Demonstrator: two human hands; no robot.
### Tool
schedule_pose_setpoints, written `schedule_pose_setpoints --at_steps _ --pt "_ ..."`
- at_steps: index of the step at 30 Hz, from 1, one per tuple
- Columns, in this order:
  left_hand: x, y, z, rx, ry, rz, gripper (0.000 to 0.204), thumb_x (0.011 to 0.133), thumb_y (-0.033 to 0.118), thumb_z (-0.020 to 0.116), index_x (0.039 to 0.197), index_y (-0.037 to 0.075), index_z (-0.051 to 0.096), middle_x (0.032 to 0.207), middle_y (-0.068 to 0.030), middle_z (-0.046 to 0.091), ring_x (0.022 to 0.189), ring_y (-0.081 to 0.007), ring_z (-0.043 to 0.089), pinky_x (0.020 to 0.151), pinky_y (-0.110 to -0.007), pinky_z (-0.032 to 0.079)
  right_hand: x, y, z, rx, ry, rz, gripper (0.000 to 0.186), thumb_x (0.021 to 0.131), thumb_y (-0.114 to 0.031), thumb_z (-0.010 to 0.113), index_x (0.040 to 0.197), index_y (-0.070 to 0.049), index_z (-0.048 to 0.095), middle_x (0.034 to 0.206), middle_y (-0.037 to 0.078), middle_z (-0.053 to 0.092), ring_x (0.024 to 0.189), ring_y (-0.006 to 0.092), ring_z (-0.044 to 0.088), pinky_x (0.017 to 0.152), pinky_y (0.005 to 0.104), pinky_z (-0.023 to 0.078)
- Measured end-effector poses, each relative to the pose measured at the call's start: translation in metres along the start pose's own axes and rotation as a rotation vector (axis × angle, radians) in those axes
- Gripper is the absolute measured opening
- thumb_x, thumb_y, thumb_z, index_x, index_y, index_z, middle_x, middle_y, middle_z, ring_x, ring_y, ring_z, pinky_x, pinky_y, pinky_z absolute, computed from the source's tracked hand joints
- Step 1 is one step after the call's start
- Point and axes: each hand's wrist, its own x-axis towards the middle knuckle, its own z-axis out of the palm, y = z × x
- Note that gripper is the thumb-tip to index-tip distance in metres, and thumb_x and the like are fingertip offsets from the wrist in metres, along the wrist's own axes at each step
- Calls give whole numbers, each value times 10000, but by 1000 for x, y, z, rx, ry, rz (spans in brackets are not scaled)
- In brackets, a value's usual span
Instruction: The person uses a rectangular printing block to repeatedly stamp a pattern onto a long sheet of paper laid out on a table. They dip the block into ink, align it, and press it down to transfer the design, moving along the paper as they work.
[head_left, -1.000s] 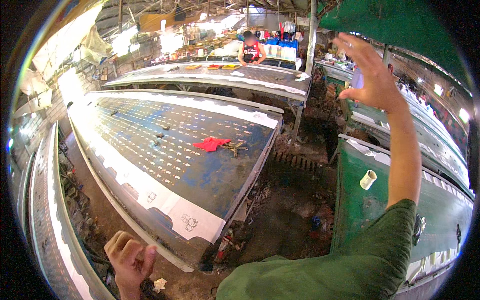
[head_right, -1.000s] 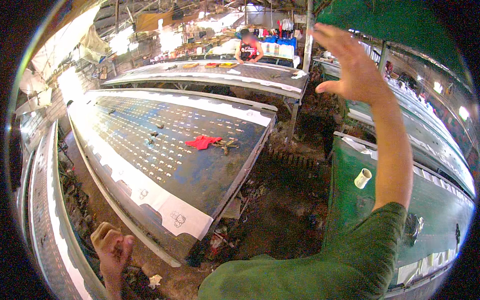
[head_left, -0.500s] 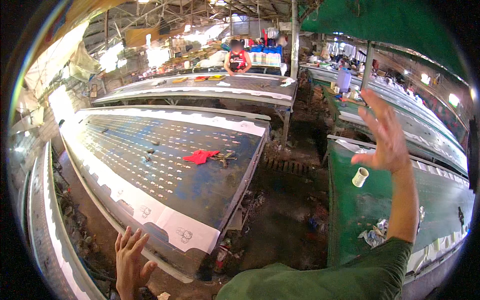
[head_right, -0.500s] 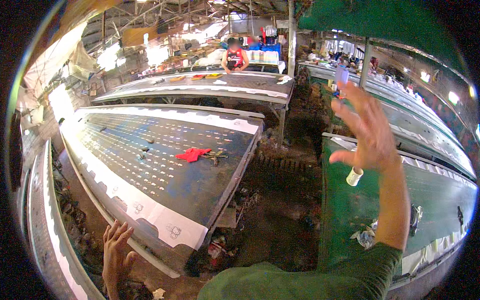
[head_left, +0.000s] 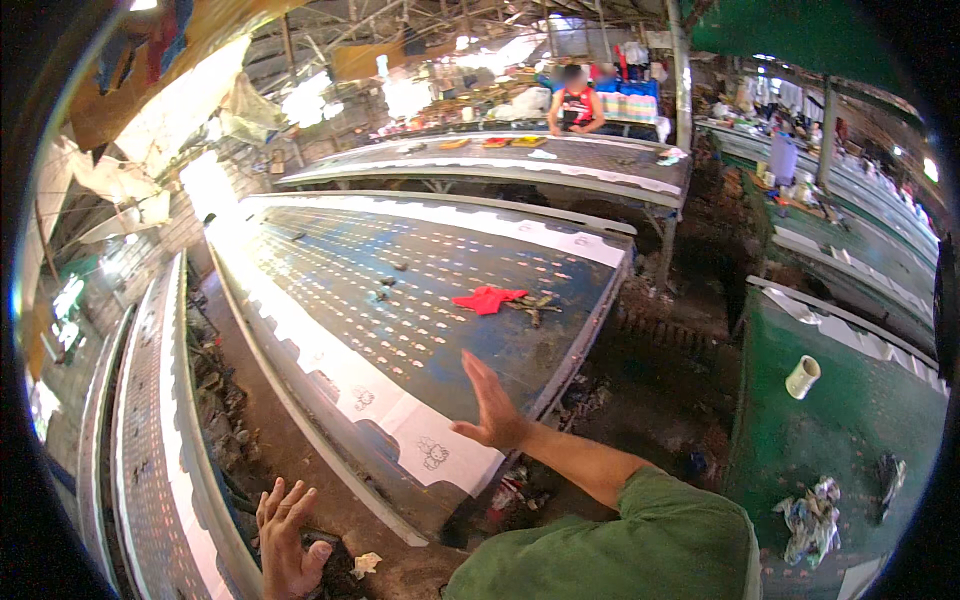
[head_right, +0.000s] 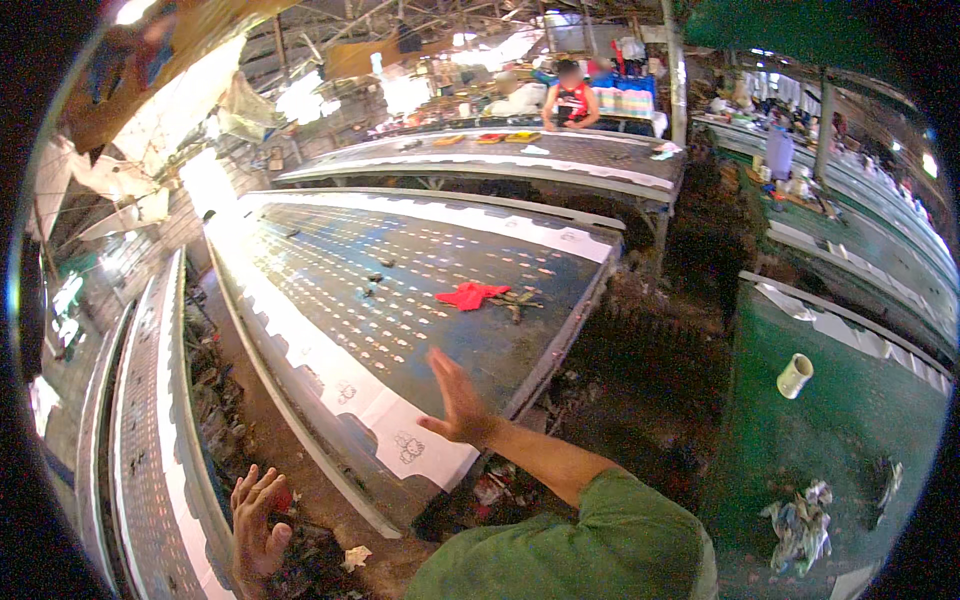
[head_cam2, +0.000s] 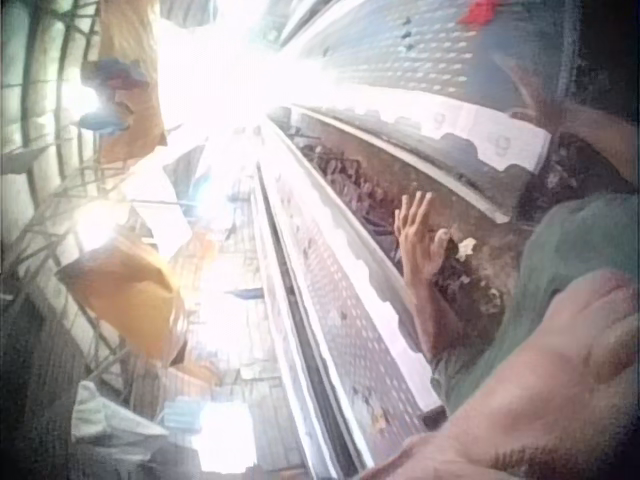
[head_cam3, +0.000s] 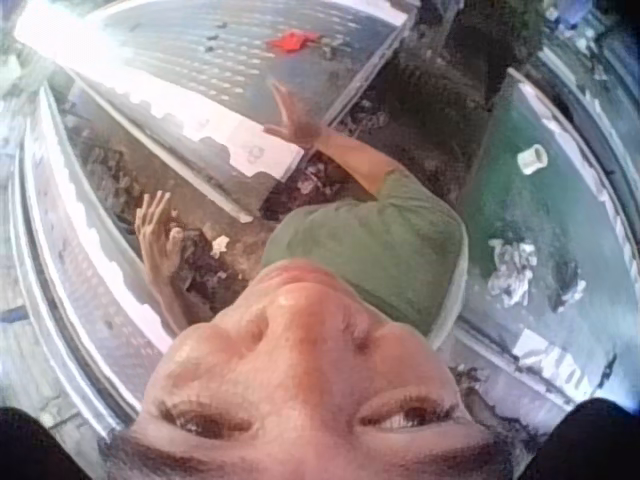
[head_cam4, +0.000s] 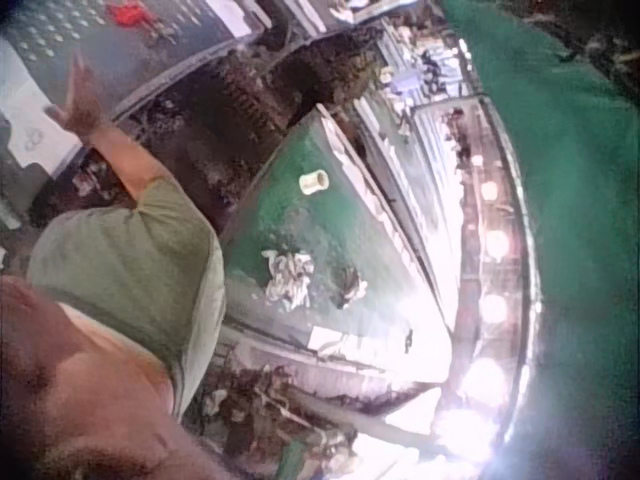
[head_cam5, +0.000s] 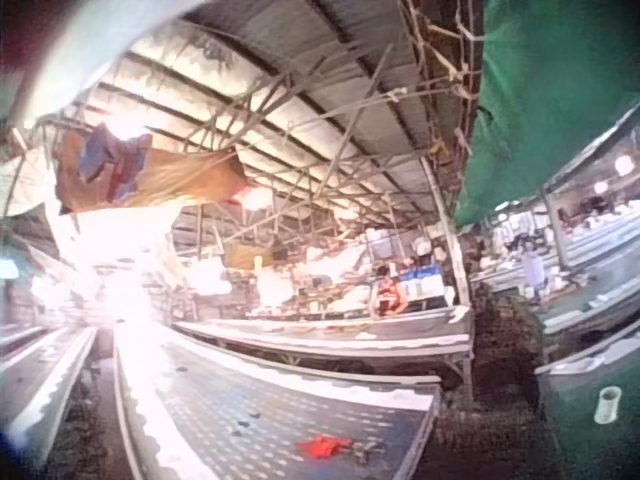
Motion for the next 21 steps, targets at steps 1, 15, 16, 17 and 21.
schedule_pose_setpoints --at_steps 1,15,16,17,21 --pt "-5 4 -4 22 10 -20 1011 1040 851 439 1512 -8 689 1594 -285 638 1629 -510 421 1369 -651 181 48 -17 4 59 29 -98 1113 1030 -548 786 1770 43 200 1794 359 284 1659 525 309 1337 603 319" --pt "35 55 28 -389 -40 39 1172 1012 929 342 1560 -63 642 1622 -263 635 1629 -473 445 1360 -600 237 144 -49 -44 479 159 -273 1266 984 -486 858 1807 36 49 1850 356 177 1698 480 272 1318 580 340" --pt "46 58 35 -446 -73 88 1192 1004 942 337 1567 -65 636 1624 -261 636 1623 -471 457 1356 -596 253 126 -48 -48 470 136 -230 1265 995 -511 845 1804 44 46 1852 358 168 1702 480 263 1322 577 333" --pt "59 52 46 -563 -119 176 1331 936 1041 305 1554 -89 639 1592 -275 659 1574 -482 522 1333 -584 315 113 -48 -51 489 131 -196 1263 1004 -524 834 1795 67 48 1849 358 176 1709 476 253 1332 572 313" --pt "130 100 45 -781 -375 494 1514 821 1148 208 1516 -118 661 1536 -297 691 1527 -487 571 1316 -578 365 57 -54 -49 488 13 18 1307 996 -547 840 1810 30 -5 1870 306 151 1730 449 200 1346 584 259"
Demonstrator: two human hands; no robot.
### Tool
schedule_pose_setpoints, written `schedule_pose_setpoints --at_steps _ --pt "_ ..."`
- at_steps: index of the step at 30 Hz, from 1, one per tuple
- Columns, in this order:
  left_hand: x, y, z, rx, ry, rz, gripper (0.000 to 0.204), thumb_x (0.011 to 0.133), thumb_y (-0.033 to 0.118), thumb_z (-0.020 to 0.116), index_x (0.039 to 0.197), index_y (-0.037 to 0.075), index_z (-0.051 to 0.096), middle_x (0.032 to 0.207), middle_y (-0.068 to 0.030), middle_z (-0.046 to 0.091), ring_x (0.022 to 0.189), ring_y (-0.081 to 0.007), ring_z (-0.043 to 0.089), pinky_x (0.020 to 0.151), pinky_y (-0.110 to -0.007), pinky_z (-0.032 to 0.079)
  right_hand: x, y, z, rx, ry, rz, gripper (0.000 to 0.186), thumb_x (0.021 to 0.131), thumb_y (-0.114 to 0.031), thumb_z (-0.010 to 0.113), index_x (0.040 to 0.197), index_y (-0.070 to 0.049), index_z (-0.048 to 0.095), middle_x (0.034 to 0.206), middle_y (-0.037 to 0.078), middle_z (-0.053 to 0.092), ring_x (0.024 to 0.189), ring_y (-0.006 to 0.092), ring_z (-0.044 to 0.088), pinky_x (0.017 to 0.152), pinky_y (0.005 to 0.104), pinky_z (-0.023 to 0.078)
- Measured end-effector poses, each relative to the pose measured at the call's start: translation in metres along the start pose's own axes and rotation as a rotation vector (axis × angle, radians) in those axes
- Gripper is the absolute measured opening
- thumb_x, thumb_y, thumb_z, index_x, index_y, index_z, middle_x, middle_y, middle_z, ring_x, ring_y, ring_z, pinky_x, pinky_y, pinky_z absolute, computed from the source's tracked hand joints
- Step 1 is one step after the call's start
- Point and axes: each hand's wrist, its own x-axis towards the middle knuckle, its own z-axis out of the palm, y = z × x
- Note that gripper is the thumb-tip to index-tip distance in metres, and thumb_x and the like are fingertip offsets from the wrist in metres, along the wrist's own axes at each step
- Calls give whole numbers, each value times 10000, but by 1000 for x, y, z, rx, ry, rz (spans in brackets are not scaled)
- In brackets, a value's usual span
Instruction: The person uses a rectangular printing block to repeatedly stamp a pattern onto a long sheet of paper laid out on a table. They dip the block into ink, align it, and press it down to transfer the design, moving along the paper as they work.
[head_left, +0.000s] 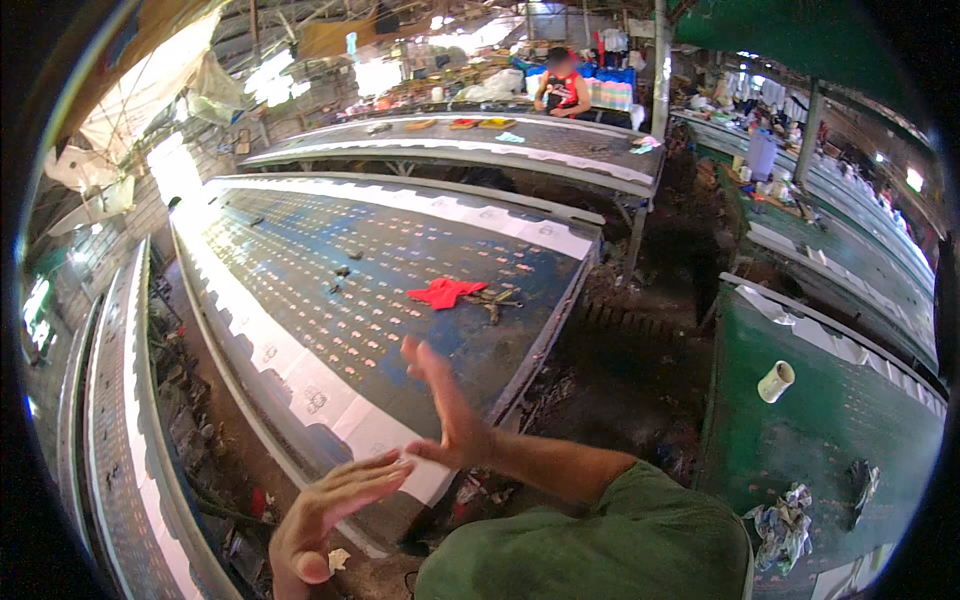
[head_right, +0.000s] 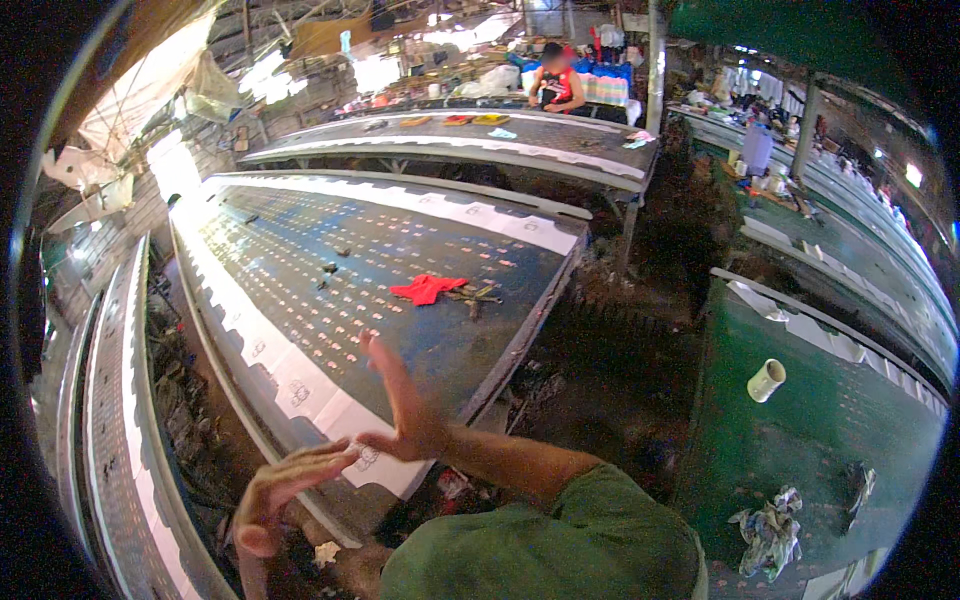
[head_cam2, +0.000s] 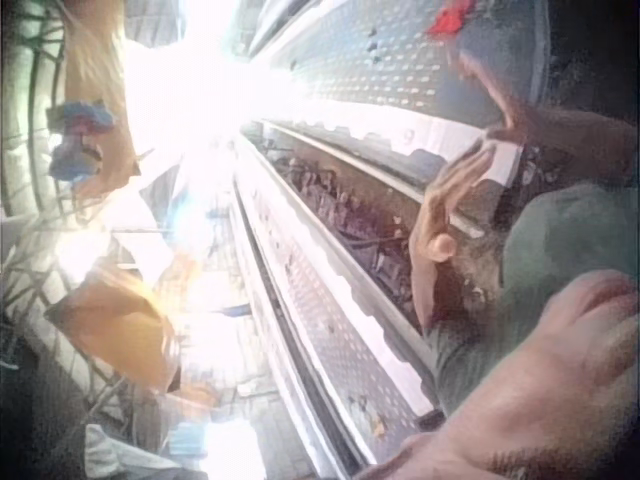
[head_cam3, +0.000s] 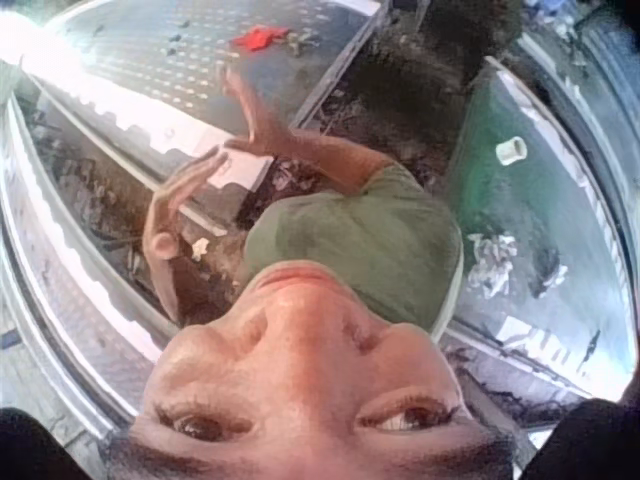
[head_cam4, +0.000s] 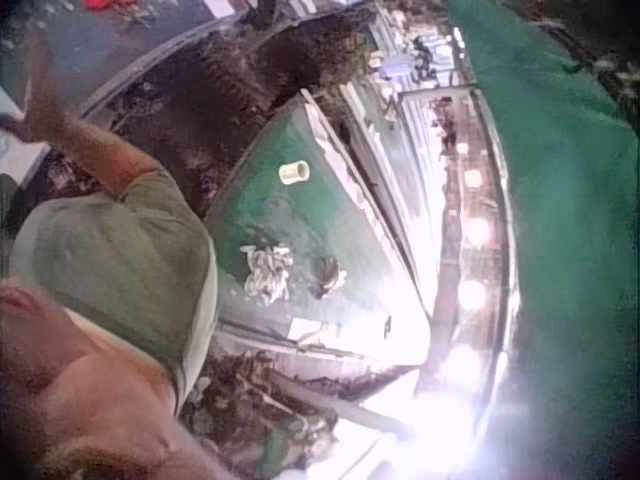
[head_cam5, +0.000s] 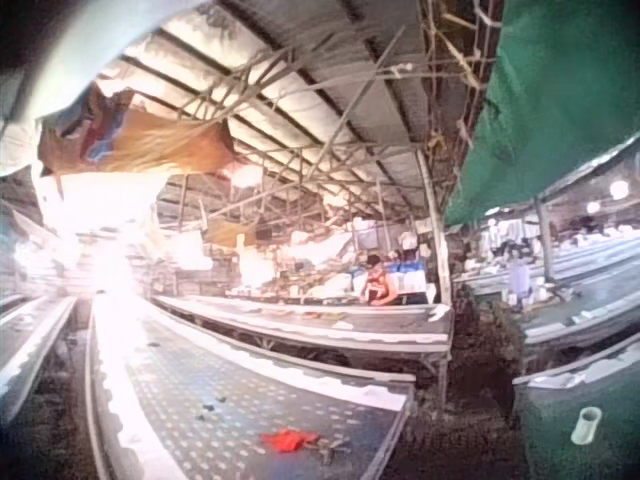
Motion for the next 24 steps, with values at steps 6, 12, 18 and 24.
schedule_pose_setpoints --at_steps 6,12,18,24 --pt "158 -50 -41 -572 191 367 1257 992 1002 147 1841 75 109 1923 -181 54 1772 -377 47 1403 -584 -39 -34 11 -20 -357 161 187 1273 975 -475 886 1810 2 51 1862 271 146 1719 435 182 1345 613 279" --pt "184 -128 -22 -491 345 188 1255 972 1003 66 1850 108 46 1940 -91 -24 1781 -321 -43 1387 -624 -70 -130 -12 -123 -703 356 499 1164 962 -179 897 1813 -49 113 1821 222 213 1682 413 271 1344 543 324" --pt "181 -188 38 -579 327 8 1292 943 1035 96 1853 118 75 1941 -92 -19 1781 -313 -59 1378 -638 -72 -284 -66 -170 -1010 426 1006 1135 920 -133 866 1788 -1 146 1813 289 240 1665 511 250 1366 597 279" --pt "155 -190 69 -548 382 6 1361 902 1080 178 1852 108 105 1939 -116 2 1782 -321 -43 1382 -633 -38 -242 -68 -203 -1106 105 855 1063 970 -124 824 1800 -51 164 1840 258 189 1698 477 210 1370 590 289"
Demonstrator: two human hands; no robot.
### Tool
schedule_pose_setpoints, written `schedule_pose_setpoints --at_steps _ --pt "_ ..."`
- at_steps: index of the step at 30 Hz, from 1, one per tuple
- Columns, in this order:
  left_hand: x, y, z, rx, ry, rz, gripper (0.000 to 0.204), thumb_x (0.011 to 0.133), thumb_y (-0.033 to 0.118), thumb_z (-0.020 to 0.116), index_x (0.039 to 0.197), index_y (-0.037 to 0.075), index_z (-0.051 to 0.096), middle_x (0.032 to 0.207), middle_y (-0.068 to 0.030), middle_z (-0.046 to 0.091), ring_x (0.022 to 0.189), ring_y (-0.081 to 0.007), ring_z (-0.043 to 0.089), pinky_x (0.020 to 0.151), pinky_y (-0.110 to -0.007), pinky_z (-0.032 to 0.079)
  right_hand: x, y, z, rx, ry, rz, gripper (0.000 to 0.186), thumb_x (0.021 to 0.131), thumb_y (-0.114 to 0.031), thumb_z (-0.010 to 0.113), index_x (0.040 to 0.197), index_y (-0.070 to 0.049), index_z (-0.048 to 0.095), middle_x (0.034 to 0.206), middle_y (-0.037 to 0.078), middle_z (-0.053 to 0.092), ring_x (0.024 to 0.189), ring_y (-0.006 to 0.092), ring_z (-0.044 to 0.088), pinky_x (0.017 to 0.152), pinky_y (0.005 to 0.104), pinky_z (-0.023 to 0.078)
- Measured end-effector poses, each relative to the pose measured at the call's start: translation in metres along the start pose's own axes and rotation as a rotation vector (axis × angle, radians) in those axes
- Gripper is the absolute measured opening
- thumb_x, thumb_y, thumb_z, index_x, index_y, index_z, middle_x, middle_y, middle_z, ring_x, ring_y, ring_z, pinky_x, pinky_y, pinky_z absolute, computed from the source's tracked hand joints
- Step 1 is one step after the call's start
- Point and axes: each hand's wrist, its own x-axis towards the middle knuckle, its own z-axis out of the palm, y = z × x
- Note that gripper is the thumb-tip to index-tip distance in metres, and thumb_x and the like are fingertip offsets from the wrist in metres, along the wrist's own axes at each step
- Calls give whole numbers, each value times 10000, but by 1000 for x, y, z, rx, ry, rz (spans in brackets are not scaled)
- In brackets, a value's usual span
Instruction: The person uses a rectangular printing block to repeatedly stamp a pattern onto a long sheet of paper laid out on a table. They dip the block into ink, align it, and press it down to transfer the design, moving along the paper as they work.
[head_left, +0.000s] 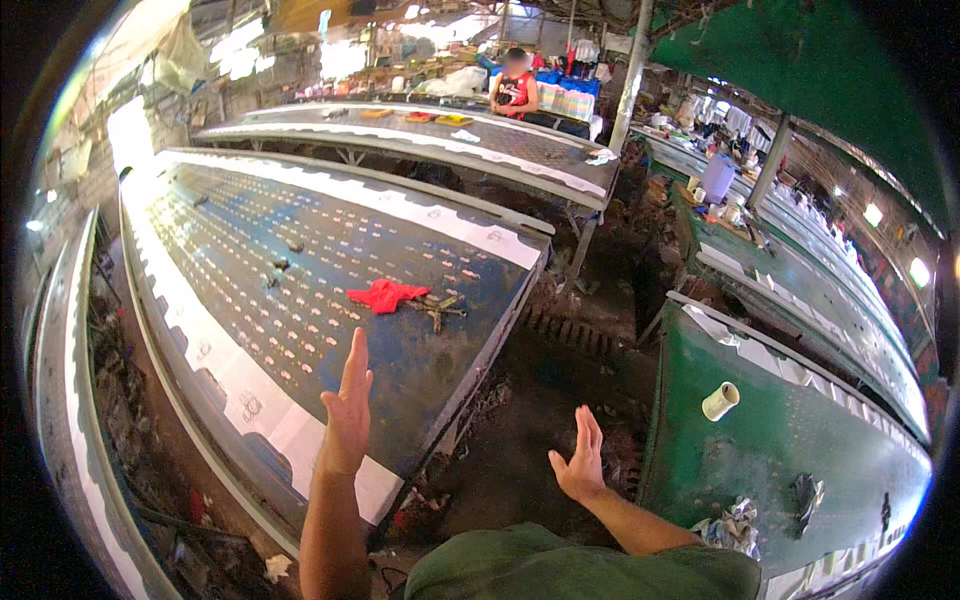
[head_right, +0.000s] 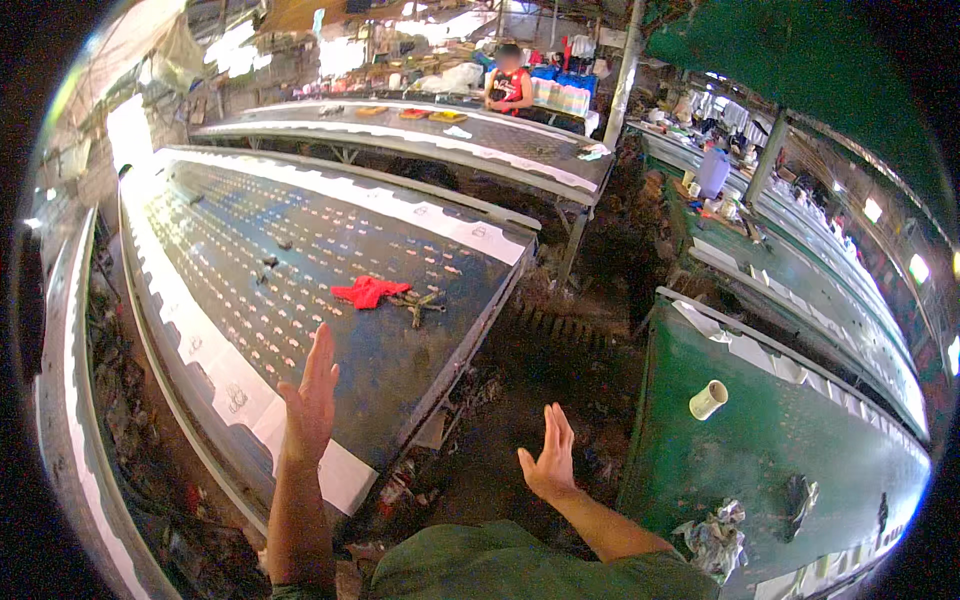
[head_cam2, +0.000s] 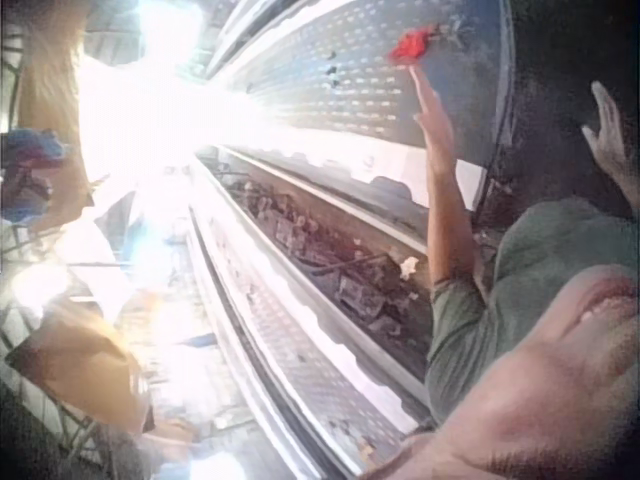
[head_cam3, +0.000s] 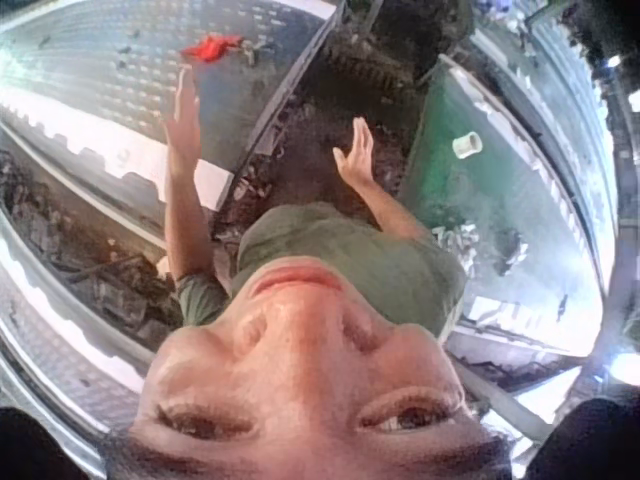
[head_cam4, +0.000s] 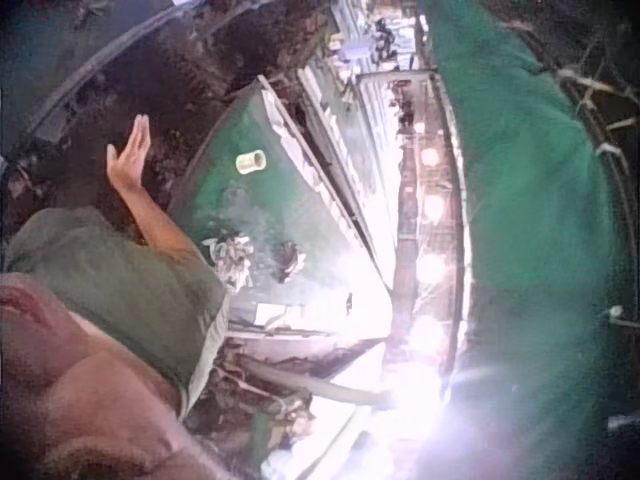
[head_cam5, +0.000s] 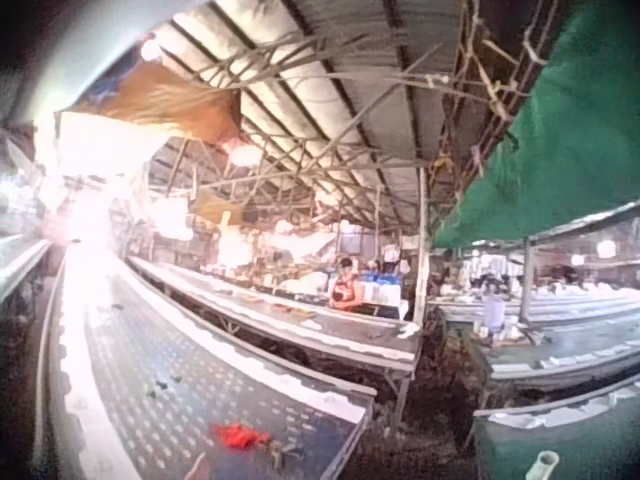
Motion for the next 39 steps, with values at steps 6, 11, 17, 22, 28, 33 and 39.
schedule_pose_setpoints --at_steps 6,11,17,22,28,33,39 --pt "-67 5 -4 -64 -2 -74 1462 847 1123 229 1785 5 321 1821 -258 352 1666 -423 382 1358 -626 211 94 -32 14 155 36 -248 937 949 -80 808 1754 -28 331 1807 264 294 1646 479 338 1341 586 339" --pt "-106 59 -7 44 -22 -19 1445 861 1116 239 1618 -67 580 1544 -335 666 1426 -474 669 1286 -619 396 142 -136 85 649 3 -359 881 961 33 760 1744 -87 375 1782 199 360 1627 388 412 1231 503 497" --pt "-207 131 34 234 553 71 427 1053 41 679 1464 -69 711 1351 -222 797 1296 -308 753 1182 -446 535 68 -316 142 1044 -450 -838 720 968 -52 774 1646 -34 531 1751 246 434 1598 408 470 1286 525 436" --pt "-302 136 83 611 852 22 371 1005 -95 721 1357 6 781 1224 -129 839 1137 -214 793 1030 -379 615 -7 -375 153 1237 -682 -1241 473 1055 -153 758 1502 -16 685 1662 282 545 1484 422 589 1203 523 518" --pt "-423 138 176 686 1563 -128 314 951 -49 863 1254 17 813 1098 -88 858 1047 -164 799 967 -366 627 -75 -428 149 1440 -1226 -1630 375 1177 -295 563 1250 -22 809 1399 216 757 1316 407 702 1101 514 568" --pt "-538 145 239 992 2169 31 67 1061 20 766 1020 0 816 983 -87 829 915 -138 770 828 -312 620 -139 -475 151 1399 -1514 -1815 427 1184 -271 531 1043 -35 858 1284 180 814 1202 411 747 1060 504 579" --pt "-705 172 302 1621 2809 -331 289 1093 67 756 1369 -22 747 1280 -138 819 1201 -234 775 1096 -375 594 -225 -522 130 1253 -1545 -2020 324 1134 -144 553 1127 -4 845 1315 188 796 1233 389 745 1080 467 583"
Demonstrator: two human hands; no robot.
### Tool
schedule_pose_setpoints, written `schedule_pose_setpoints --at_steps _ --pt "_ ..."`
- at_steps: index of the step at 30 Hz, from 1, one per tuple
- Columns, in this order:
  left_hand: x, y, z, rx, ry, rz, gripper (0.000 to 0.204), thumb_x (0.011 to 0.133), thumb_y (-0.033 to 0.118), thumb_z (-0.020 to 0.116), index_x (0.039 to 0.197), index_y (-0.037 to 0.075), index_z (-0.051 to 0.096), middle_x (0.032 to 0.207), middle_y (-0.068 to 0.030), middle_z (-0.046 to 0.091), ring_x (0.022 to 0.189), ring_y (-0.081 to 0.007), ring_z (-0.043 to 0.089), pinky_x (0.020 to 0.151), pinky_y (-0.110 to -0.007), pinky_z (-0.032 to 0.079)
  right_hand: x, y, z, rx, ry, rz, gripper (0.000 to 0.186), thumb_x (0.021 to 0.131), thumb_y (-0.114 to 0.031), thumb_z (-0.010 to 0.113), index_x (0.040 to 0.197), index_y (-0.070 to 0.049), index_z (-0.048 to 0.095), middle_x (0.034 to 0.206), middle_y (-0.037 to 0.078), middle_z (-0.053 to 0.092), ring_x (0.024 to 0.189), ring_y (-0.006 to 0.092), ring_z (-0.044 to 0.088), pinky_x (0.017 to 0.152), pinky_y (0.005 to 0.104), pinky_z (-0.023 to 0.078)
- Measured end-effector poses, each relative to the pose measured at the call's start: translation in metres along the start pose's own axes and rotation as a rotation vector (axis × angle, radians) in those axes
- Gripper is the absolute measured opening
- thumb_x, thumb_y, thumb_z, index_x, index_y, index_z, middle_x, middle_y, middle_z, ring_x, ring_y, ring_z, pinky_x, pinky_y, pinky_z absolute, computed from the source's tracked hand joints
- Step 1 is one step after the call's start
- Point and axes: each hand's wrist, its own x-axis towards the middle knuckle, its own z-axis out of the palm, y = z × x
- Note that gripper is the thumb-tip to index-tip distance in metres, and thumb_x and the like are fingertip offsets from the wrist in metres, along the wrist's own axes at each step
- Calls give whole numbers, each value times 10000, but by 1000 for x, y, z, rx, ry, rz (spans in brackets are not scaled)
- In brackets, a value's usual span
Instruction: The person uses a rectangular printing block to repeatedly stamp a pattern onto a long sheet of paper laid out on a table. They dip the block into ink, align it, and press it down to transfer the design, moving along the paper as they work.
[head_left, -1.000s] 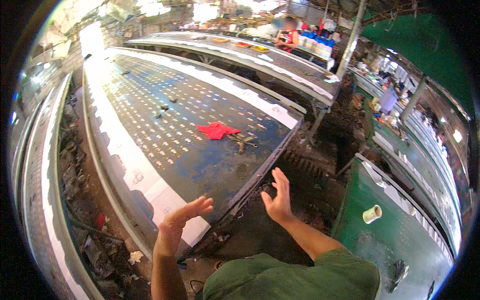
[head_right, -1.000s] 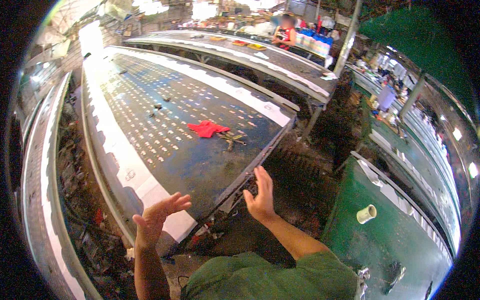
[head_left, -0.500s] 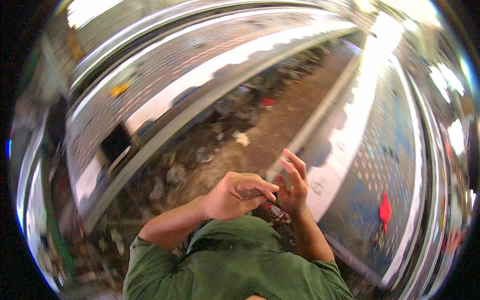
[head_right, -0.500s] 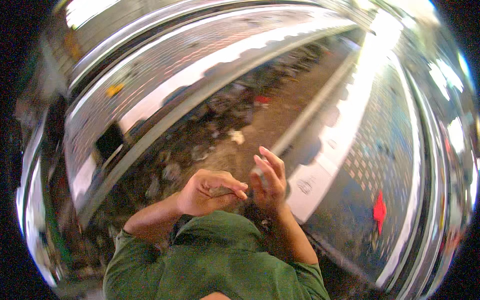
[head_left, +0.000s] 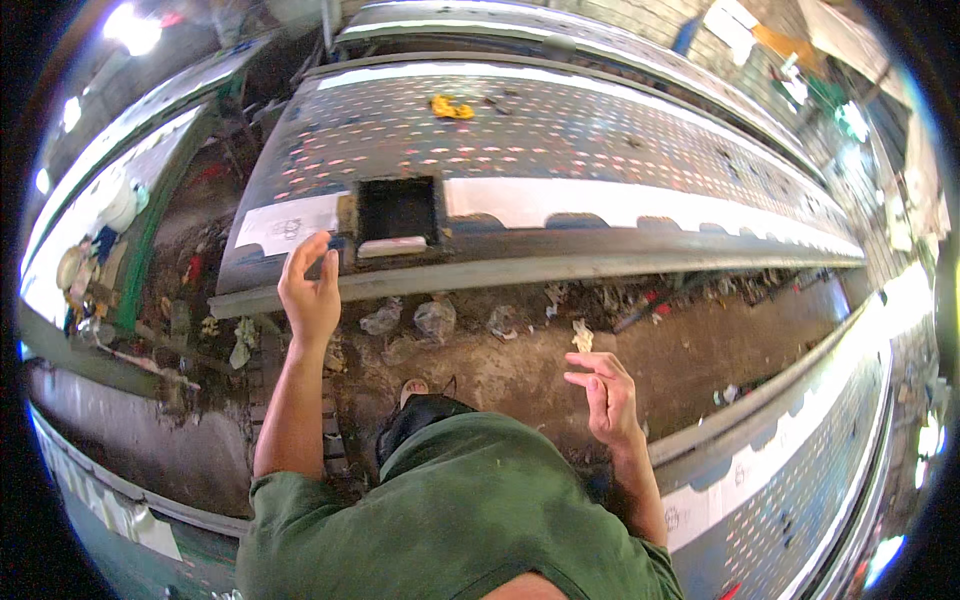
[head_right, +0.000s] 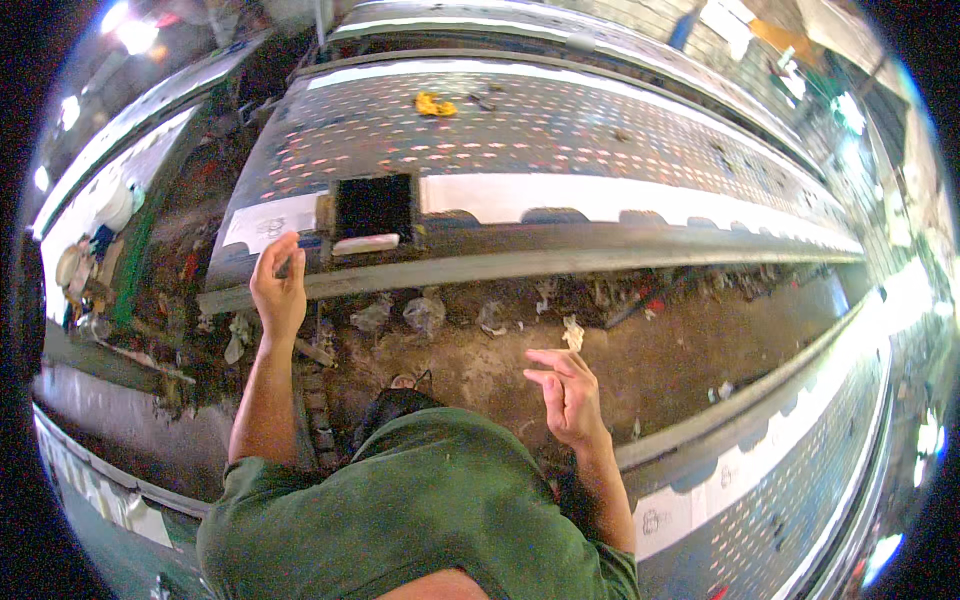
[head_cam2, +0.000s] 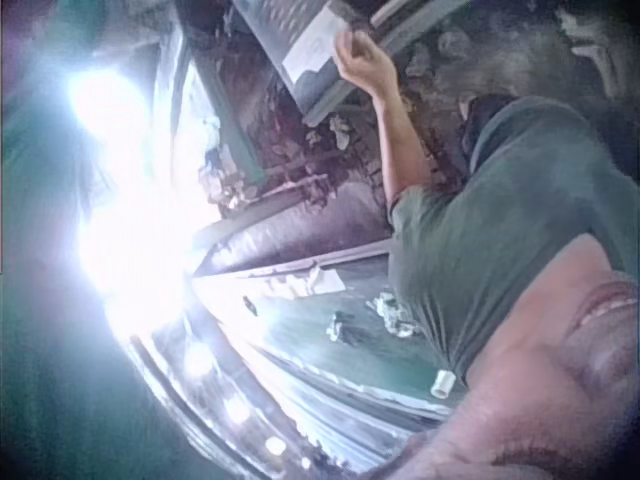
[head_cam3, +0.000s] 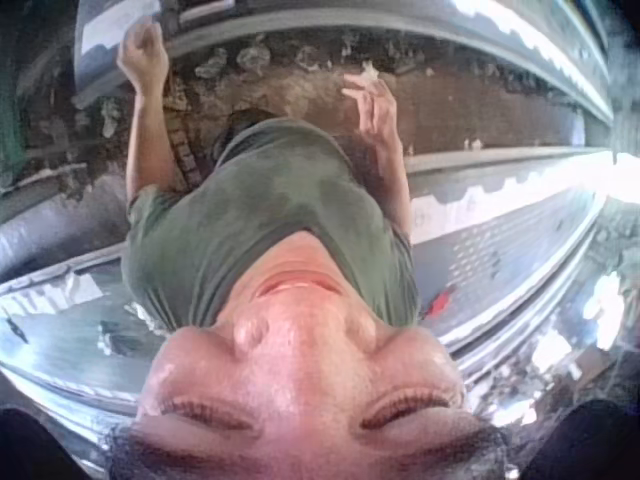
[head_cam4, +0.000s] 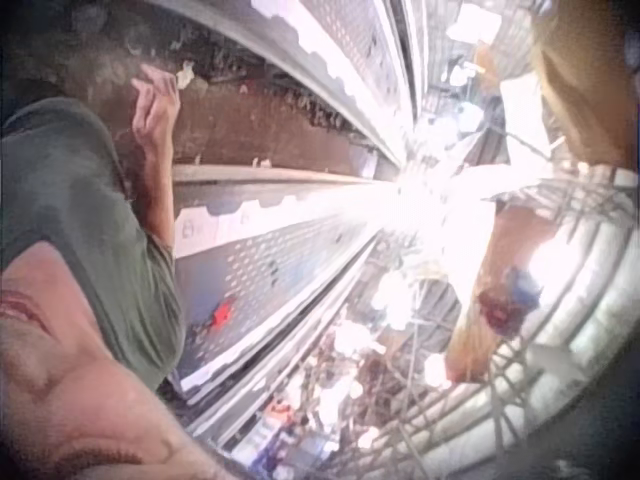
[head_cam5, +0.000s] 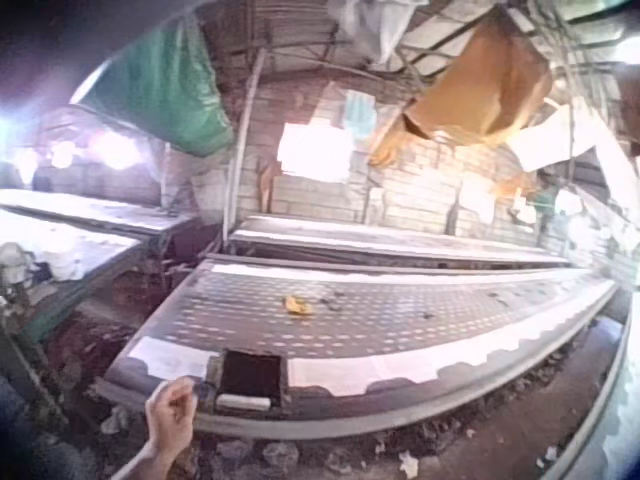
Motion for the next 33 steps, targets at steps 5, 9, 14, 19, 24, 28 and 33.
schedule_pose_setpoints --at_steps 5,9,14,19,24,28,33 --pt "54 -130 29 -20 12 -338 805 949 41 874 1663 6 503 1664 -219 588 1466 -338 630 1246 -452 507 82 22 66 -6 50 24 362 1016 23 643 1356 -1 764 1410 201 755 1314 404 724 1151 467 564" --pt "67 -163 64 -109 -76 -494 933 887 45 926 1693 3 457 1682 -239 557 1482 -352 614 1256 -466 499 146 32 113 -78 -54 6 428 968 46 691 1387 -20 748 1435 193 736 1325 406 701 1161 486 553" --pt "64 -190 98 -191 -198 -466 991 835 74 962 1684 -8 457 1638 -224 591 1475 -331 614 1243 -433 496 195 52 181 -56 -126 123 508 957 -25 770 1462 -60 722 1550 211 650 1444 418 596 1238 512 479" --pt "70 -170 109 -21 -176 -432 919 809 -40 849 1658 -10 498 1581 -191 617 1453 -301 611 1226 -405 486 212 92 222 108 -150 316 530 1011 -151 791 1518 -44 678 1587 256 621 1487 436 570 1271 518 444" --pt "78 -132 129 -160 -99 -454 930 771 -134 696 1670 2 498 1571 -142 617 1416 -256 629 1207 -382 496 220 120 221 461 -183 506 542 1020 -175 788 1515 8 662 1579 272 639 1498 416 599 1276 472 451" --pt "70 -85 192 -68 -95 -253 942 746 -127 688 1663 -20 497 1603 -154 590 1460 -258 595 1248 -382 456 212 155 176 365 -57 484 534 1001 -158 803 1487 25 683 1530 260 685 1459 411 636 1250 461 482" --pt "28 -41 300 -151 -79 -317 967 727 -112 710 1667 -30 496 1594 -166 587 1468 -272 583 1264 -387 438 186 244 93 449 -17 617 502 1022 -91 777 1509 -12 681 1466 190 733 1307 277 726 1137 393 564"
